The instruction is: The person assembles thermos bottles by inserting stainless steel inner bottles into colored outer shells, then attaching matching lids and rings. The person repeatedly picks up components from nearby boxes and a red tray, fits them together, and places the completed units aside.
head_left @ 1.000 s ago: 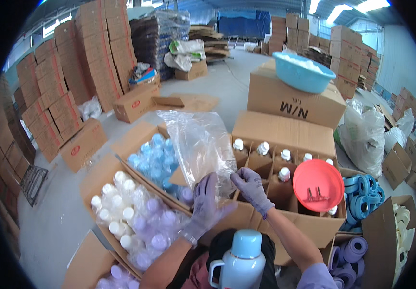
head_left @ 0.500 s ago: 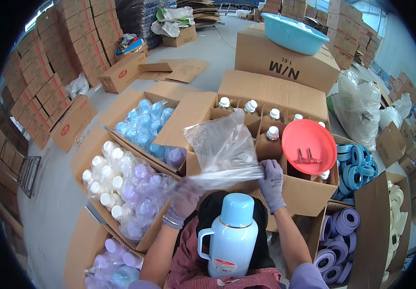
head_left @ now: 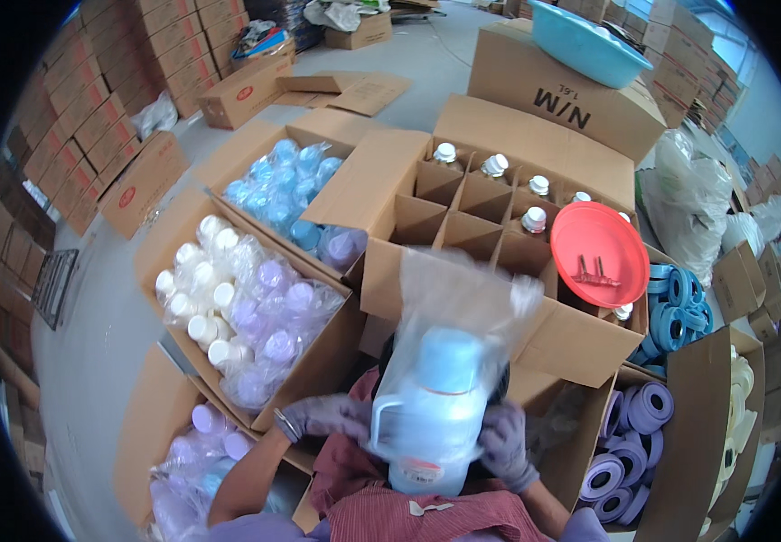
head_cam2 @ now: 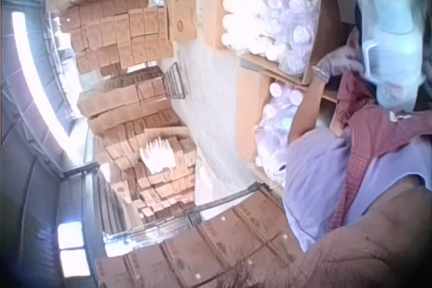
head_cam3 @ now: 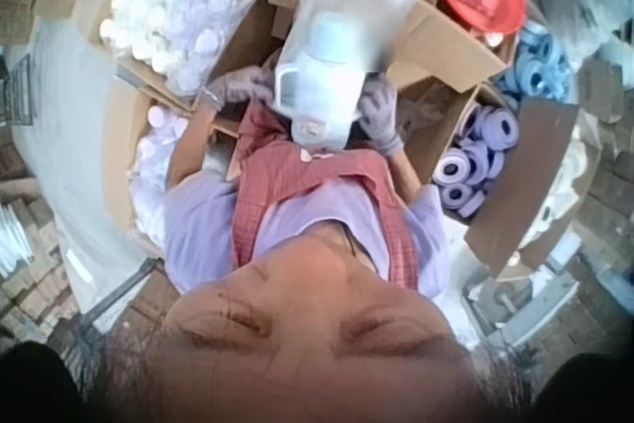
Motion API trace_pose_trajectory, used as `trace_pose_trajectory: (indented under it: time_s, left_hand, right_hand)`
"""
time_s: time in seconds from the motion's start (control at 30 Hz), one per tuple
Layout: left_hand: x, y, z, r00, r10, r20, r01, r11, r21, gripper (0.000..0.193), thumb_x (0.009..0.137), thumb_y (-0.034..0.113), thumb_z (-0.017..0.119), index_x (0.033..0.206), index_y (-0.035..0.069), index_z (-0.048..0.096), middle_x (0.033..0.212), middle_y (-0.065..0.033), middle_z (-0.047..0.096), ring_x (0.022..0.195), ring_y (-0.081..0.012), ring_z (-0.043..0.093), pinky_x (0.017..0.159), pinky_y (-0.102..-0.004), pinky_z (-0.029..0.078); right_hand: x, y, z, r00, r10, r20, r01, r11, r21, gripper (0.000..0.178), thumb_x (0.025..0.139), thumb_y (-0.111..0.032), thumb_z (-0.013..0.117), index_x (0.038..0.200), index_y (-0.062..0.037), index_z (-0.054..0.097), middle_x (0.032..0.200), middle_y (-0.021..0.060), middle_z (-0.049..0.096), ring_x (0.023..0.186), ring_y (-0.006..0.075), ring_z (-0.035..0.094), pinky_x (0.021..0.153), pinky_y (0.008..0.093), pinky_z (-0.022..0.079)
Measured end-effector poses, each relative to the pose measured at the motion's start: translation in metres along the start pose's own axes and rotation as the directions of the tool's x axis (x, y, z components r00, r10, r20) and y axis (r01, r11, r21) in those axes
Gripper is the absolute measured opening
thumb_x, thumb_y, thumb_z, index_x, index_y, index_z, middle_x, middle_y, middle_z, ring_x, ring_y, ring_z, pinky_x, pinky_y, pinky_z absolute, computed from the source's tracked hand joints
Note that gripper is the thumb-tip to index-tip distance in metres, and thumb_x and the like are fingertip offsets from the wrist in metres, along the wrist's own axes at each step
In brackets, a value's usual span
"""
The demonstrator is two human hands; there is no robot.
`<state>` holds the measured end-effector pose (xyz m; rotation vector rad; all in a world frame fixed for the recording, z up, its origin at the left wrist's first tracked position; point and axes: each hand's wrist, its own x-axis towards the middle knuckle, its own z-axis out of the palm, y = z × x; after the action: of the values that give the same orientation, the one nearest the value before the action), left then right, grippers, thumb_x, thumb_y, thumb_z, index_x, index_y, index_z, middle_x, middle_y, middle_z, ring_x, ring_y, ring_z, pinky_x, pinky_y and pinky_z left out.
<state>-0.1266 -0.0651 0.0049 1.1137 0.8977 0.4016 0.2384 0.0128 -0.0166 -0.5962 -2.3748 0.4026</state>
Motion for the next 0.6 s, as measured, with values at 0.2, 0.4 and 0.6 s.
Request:
trace_pose_trajectory:
  time_s: [0.2, 0.4, 0.6]
  left_hand:
    - [-0.014, 0.005, 0.023, 0.796, 0.246, -0.554, -0.251, 0.966, 0.068, 0.054, 0.095, 0.037, 0.066, 0.128, -0.005, 0.057, 0.117, -0.0166, 0.066, 0.115, -0.0222, 0.058, 0.100, -0.0322, 0.047]
    - [-0.019, 0.000, 0.052, 0.693, 0.133, -0.709, 0.111, 0.951, 0.287, 0.028, 0.089, 0.023, 0.064, 0.109, 0.003, 0.061, 0.104, -0.0145, 0.066, 0.096, -0.0272, 0.063, 0.084, -0.0386, 0.052]
    - [-0.140, -0.132, 0.168, 0.494, -0.226, -0.839, -0.691, 0.483, -0.537, 0.045, 0.094, 0.022, 0.065, 0.132, 0.001, 0.054, 0.122, -0.0136, 0.063, 0.102, -0.0228, 0.067, 0.074, -0.0394, 0.062]
  right_hand:
    - [-0.098, -0.028, 0.012, 0.951, -0.081, 0.299, 0.056, 0.994, 0.091, 0.023, 0.075, -0.023, 0.069, 0.096, -0.0150, 0.066, 0.109, 0.0073, 0.063, 0.108, 0.0319, 0.058, 0.100, 0.0576, 0.041]
    - [-0.138, -0.007, 0.009, 0.952, 0.090, 0.292, -0.144, 0.975, 0.168, 0.030, 0.076, -0.020, 0.071, 0.104, -0.0085, 0.069, 0.111, 0.0127, 0.065, 0.103, 0.0324, 0.062, 0.092, 0.0479, 0.047]
    - [0.068, -0.105, 0.045, 0.933, -0.001, 0.359, -0.250, 0.715, 0.653, 0.042, 0.092, -0.024, 0.059, 0.124, 0.0016, 0.063, 0.140, 0.0272, 0.050, 0.126, 0.0402, 0.054, 0.105, 0.0442, 0.043]
